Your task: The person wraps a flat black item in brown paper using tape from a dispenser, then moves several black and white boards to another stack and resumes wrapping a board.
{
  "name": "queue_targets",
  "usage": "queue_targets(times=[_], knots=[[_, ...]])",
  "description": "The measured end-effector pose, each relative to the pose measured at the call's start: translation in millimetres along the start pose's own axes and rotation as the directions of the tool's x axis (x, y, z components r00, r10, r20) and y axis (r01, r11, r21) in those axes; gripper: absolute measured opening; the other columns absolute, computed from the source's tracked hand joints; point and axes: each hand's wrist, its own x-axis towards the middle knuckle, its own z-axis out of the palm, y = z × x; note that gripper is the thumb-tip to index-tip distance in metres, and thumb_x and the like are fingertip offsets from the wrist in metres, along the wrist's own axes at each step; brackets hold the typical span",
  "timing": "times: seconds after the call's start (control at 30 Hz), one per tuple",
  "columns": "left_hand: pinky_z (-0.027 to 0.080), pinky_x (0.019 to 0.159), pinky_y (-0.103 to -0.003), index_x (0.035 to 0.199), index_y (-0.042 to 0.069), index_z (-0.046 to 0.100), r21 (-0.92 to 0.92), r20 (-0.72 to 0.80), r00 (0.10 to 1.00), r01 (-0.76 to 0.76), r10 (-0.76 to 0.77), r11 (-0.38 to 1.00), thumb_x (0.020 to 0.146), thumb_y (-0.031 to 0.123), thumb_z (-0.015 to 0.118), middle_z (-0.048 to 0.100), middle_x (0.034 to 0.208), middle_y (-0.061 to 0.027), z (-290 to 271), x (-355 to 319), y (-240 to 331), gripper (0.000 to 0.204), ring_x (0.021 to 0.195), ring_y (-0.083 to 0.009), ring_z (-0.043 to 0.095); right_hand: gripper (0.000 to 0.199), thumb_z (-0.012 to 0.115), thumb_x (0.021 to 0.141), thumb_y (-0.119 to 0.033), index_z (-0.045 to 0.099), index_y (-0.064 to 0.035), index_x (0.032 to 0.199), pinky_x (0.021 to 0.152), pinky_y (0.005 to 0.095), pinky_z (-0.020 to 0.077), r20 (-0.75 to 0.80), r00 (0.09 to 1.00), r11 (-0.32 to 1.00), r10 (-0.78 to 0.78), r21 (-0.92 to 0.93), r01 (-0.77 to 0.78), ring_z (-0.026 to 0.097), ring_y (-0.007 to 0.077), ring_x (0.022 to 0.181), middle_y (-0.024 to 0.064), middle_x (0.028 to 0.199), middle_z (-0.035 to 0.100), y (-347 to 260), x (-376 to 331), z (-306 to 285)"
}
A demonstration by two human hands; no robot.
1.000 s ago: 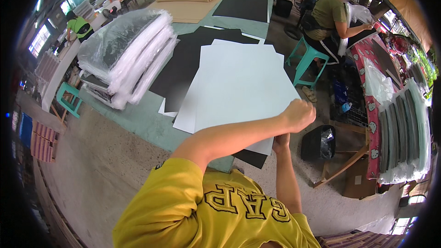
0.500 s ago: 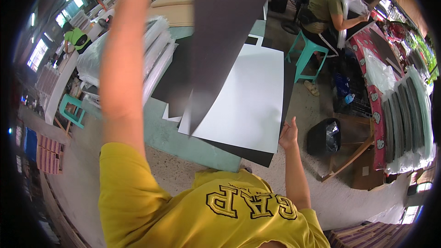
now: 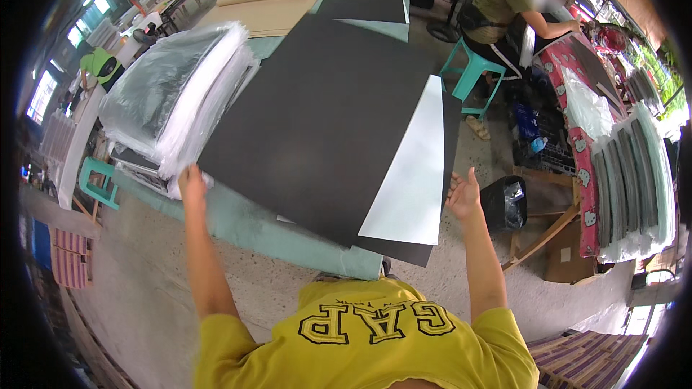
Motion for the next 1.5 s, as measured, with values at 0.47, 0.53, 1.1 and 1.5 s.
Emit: queue_targets(times=[0.47,0.53,1.1,1.5], knots=[[0.042,0.059,-0.038,0.084,-0.001,0.056,0.567,0.617,0.783,-0.376,-0.076,0.733,0.083,0.028,0.053,0.056,0.068,-0.0172,65.5,-93.1,-55.1,0.029,0.063,-0.029,0.054,0.053,0.068,0.076,-0.022,0.044,-0.0007,0.118,0.084,0.0346,0.0449,-0.172,0.984,0.982,0.045,-0.175,-0.076,0.054,0.0214,0.098,0.0104,0.108,0.055,-34.1,34.3,35.3],[0.044,0.061,-0.039,0.089,0.0,0.057,0.552,0.578,0.814,-0.336,-0.06,0.763,0.08,0.031,0.058,0.059,0.072,-0.0178,78.6,-69.4,-43.6,0.032,0.066,-0.0304,0.057,0.051,0.067,0.075,-0.018,0.044,0.0001,0.117,0.084,0.0344,0.0456,-0.071,0.987,0.92,-0.143,-0.376,0.107,0.054,0.0227,0.097,0.0111,0.105,0.055,-30.1,31.6,40.6],[0.039,0.09,-0.034,0.109,-0.004,0.048,-0.377,0.591,0.776,0.026,0.219,0.926,0.061,0.023,0.08,0.058,0.099,-0.0134,188.4,60.7,159.5,0.063,0.098,-0.021,0.053,0.054,0.068,0.075,-0.024,0.045,-0.0013,0.118,0.09,0.0333,0.0383,0.449,0.628,0.542,-0.635,-0.32,0.777,0.05,0.0216,0.102,0.0082,0.11,0.053,-151.4,-40.7,182.9],[0.048,0.072,-0.028,0.101,-0.001,0.055,-0.508,0.311,0.824,-0.277,0.474,0.816,0.068,0.018,0.075,0.062,0.09,-0.0079,185.2,39.6,248.8,0.043,0.08,-0.0156,0.06,0.046,0.069,0.075,-0.019,0.051,-0.0029,0.113,0.087,0.0334,0.0409,0.296,0.367,0.295,-0.882,-0.262,0.919,0.052,0.0198,0.1,0.007,0.11,0.054,-167.2,-57.5,275.2]])
